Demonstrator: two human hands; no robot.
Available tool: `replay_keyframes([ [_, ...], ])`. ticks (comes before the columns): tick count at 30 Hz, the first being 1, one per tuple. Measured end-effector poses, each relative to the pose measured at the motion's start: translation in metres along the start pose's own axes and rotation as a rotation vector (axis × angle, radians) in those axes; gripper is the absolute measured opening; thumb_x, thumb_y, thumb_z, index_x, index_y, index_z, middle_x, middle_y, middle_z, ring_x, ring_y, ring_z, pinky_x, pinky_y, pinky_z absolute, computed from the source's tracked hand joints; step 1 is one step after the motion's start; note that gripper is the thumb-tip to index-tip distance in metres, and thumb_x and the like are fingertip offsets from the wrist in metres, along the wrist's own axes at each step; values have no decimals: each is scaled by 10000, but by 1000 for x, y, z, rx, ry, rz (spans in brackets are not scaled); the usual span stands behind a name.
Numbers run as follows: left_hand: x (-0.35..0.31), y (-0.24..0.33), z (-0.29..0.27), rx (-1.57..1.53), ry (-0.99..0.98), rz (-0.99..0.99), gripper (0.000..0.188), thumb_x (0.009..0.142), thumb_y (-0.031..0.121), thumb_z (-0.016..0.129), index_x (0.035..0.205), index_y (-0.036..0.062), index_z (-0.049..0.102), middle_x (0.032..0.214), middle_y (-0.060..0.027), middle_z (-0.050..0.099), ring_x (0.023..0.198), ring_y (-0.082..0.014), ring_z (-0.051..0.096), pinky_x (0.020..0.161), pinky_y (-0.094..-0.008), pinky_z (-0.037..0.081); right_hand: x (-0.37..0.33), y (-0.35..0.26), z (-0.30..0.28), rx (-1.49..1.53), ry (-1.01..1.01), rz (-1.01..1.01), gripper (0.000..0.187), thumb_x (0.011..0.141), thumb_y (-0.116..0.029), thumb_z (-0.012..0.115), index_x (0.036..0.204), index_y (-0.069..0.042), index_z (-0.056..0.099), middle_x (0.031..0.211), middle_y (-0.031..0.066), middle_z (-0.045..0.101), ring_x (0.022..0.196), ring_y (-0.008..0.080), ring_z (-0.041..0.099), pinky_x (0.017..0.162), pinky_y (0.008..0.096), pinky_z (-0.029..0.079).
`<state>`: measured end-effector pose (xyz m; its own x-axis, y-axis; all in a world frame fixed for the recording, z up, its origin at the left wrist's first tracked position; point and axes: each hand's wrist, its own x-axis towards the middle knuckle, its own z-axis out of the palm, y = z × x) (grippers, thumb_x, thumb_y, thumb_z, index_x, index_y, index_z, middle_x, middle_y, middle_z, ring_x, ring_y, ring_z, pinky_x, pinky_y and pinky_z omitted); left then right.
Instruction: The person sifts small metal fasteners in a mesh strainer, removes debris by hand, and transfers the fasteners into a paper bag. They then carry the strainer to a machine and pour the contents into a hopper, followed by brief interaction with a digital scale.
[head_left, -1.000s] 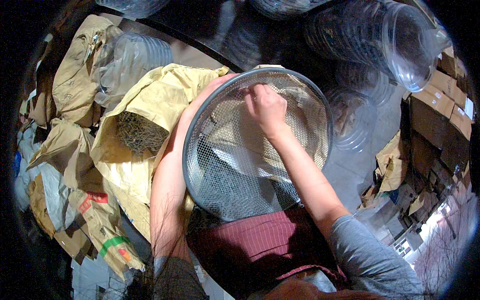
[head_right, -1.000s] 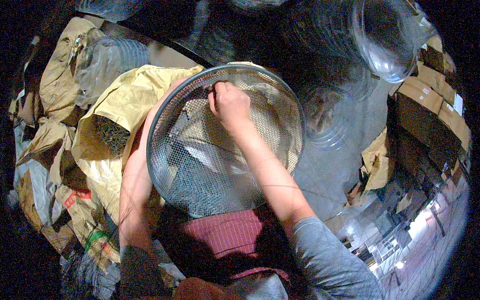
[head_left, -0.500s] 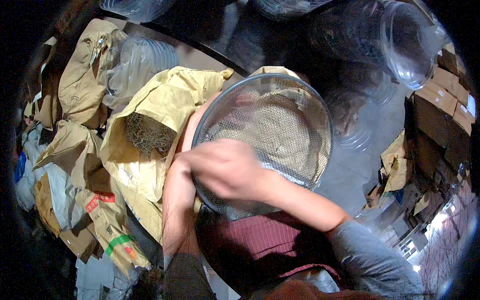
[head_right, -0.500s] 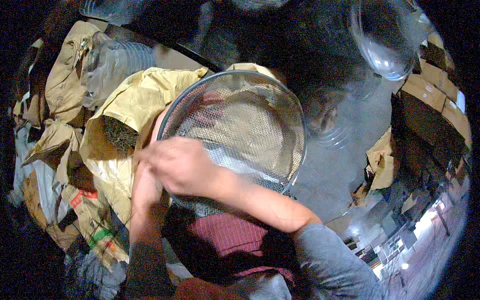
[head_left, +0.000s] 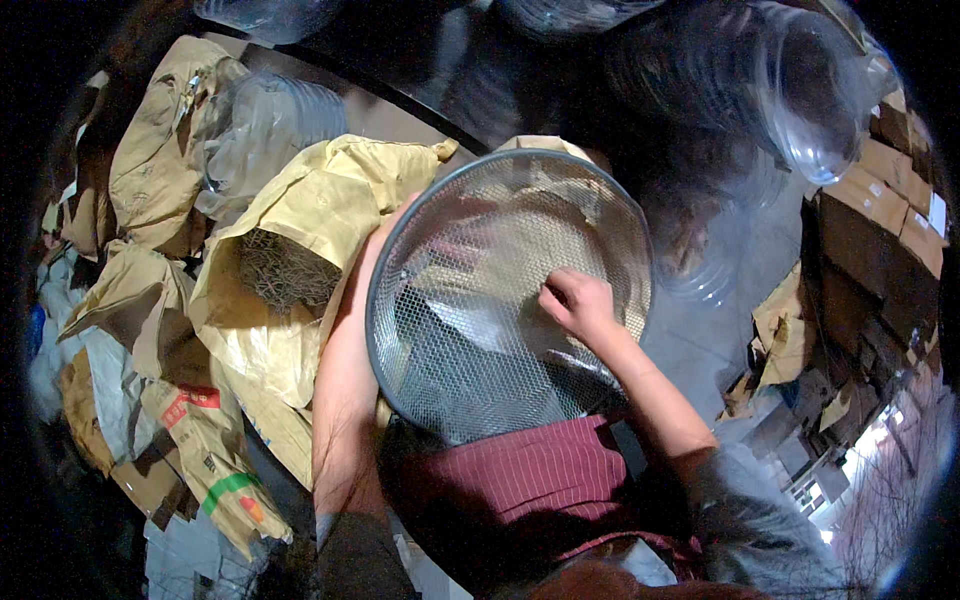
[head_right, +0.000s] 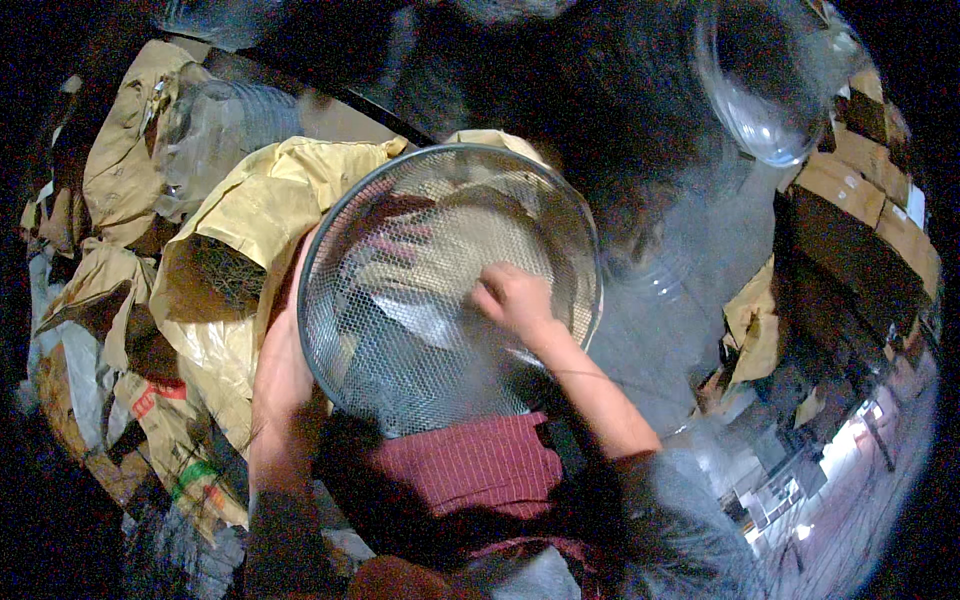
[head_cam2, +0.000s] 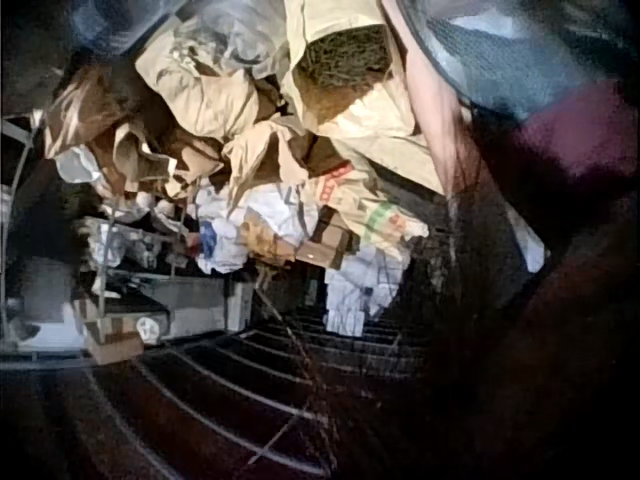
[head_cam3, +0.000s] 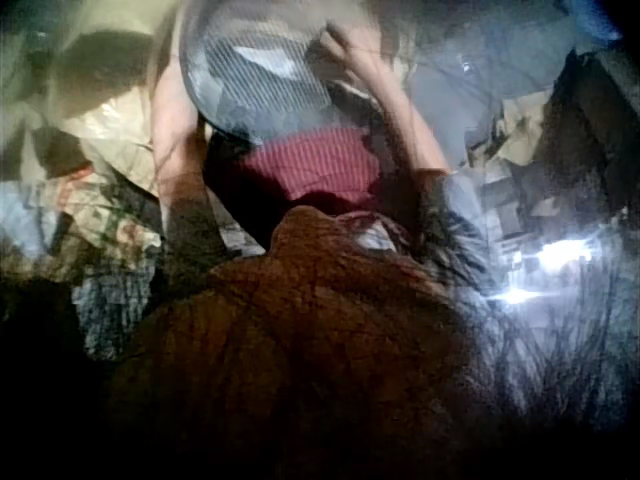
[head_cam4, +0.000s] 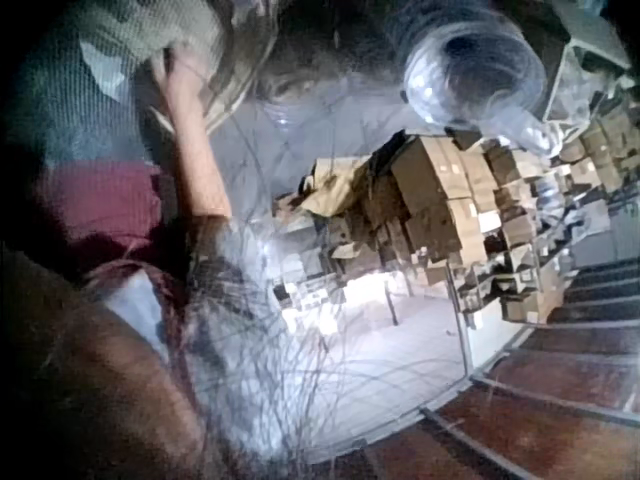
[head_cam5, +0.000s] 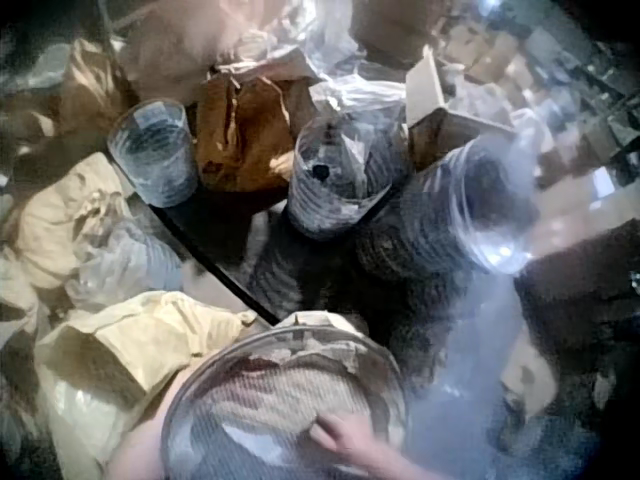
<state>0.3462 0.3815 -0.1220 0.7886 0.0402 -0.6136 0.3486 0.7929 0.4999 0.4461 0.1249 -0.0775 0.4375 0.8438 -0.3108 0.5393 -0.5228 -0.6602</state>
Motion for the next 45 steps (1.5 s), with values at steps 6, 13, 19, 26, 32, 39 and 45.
replay_keyframes([
  [6, -19, 2, 3, -3, 36, 53, 410, 976, 221, 471, 1310, -14, 502, 1237, -78, 572, 1121, -146, 544, 986, -273, 418, 56, -175, -64, 410, 297, -634, 202, 755, -53, 704, 951, -18, 672, 778, 85, 663, 677, 227, 659, 588, 329, 524],
  [13, -30, 2, 13, -13, 37, 71, 410, 981, 218, 457, 1316, -16, 496, 1254, -81, 562, 1138, -154, 534, 999, -278, 407, 71, -159, -43, 442, 215, -336, 269, 840, -74, 613, 1105, -36, 634, 1006, 118, 651, 835, 242, 647, 703, 322, 515],
  [19, -13, 4, -11, -28, 53, 0, 410, 987, 216, 445, 1321, -18, 490, 1268, -84, 553, 1153, -160, 526, 1011, -283, 398, 83, -2, -9, 1101, 36, 730, 229, 917, -199, 635, 1021, 3, 614, 853, 65, 642, 730, 167, 658, 621, 259, 548],
  [26, 13, -9, -2, -65, 31, -31, 411, 992, 213, 431, 1326, -21, 484, 1285, -88, 543, 1170, -167, 517, 1024, -288, 388, 112, 18, 17, 1369, 231, 833, 262, 916, -244, 637, 970, 11, 614, 859, 110, 668, 706, 163, 651, 620, 266, 551],
  [32, 2, -3, -11, -63, 92, -37, 411, 997, 210, 419, 1331, -23, 478, 1299, -91, 534, 1185, -174, 509, 1035, -292, 379, 114, 10, 32, 1410, 339, 744, 185, 888, -171, 617, 901, 13, 633, 766, 98, 658, 611, 139, 601, 561, 252, 485],
  [39, -19, -8, -9, -140, 166, -56, 411, 1003, 207, 405, 1336, -25, 472, 1316, -94, 524, 1202, -181, 500, 1048, -298, 368, 87, -59, -9, 1227, 342, 366, 101, 747, -107, 523, 675, -40, 547, 640, 13, 507, 549, 95, 451, 500, 233, 343],
  [45, -15, -26, 2, -258, 210, -117, 412, 1008, 205, 393, 1341, -27, 466, 1330, -97, 516, 1216, -187, 492, 1060, -302, 359, 95, -183, -45, 697, 138, -434, 171, 856, -175, 670, 953, -35, 658, 785, 121, 639, 639, 271, 623, 556, 335, 490],
])
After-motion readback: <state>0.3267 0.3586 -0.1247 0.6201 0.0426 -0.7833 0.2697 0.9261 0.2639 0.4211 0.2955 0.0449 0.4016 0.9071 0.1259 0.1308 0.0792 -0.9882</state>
